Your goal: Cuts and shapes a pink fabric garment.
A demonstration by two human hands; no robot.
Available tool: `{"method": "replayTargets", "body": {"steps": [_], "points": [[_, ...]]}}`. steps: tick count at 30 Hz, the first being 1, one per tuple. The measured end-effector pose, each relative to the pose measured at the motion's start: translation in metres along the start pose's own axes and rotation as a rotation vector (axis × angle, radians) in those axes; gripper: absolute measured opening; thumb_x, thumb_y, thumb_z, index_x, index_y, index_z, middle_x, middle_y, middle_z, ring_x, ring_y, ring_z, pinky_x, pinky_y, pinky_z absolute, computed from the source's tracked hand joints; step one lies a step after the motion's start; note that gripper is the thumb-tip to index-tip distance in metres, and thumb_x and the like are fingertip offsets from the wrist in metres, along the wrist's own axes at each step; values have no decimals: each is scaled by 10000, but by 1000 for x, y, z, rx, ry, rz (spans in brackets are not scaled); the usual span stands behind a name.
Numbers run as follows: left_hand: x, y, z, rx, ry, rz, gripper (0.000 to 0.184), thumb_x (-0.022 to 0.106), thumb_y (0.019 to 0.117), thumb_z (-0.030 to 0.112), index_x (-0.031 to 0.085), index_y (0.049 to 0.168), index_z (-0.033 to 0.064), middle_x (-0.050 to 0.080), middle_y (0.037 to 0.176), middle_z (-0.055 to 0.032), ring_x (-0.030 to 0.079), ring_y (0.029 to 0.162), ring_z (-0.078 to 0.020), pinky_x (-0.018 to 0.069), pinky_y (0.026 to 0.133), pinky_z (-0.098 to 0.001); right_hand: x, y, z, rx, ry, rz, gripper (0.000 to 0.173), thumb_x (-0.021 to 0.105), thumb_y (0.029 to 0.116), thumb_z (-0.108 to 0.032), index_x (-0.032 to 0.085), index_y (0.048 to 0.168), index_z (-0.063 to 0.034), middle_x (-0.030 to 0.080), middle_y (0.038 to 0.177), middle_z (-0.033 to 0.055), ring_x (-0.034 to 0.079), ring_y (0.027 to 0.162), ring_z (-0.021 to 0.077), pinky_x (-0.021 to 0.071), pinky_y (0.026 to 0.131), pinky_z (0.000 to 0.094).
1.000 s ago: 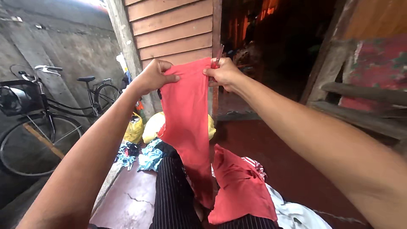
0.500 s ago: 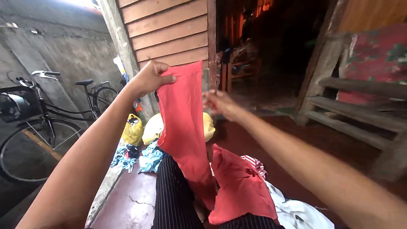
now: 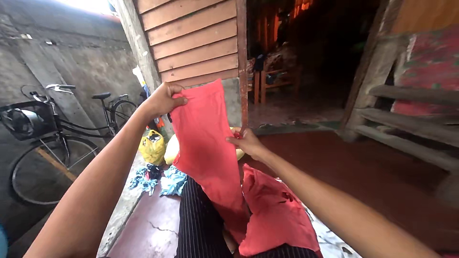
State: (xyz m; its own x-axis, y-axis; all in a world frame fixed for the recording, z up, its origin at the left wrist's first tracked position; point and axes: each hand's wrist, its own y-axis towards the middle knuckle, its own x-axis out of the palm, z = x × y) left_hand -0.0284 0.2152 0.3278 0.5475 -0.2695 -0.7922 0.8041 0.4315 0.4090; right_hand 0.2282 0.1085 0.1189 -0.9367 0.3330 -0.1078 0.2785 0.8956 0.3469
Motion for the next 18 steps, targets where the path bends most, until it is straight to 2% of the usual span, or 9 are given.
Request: {"method": "replayTargets", "body": {"steps": [5,9,18], "points": [[0,3,-9,20,111,49,88,627,977,19,711,1000,11,711,853,-65,662,711,-87,574,705,-301,-12,8,-6,6,-81,42,153,678,982,-92,653,1086,18,668,904,147,665,754,212,588,702,406],[2,9,-10,20,154,68,103,633,976,41,721,1021,13,714,886,-88,670,757,-119,572,754,-359,-13,10,-7,42,-30,65,169,645,1010,-128,645,1100,15,669,905,148,674,760,215,594,693,412],[5,17,-3,-16,164,48,116,619,990,44,720,1043,19,714,891,-83,664,761,-109,565,763,-348,-16,12,-8,90,-11,108,159,612,1032,-137,651,1097,3,652,905,137,652,756,197,579,682,392]]}}
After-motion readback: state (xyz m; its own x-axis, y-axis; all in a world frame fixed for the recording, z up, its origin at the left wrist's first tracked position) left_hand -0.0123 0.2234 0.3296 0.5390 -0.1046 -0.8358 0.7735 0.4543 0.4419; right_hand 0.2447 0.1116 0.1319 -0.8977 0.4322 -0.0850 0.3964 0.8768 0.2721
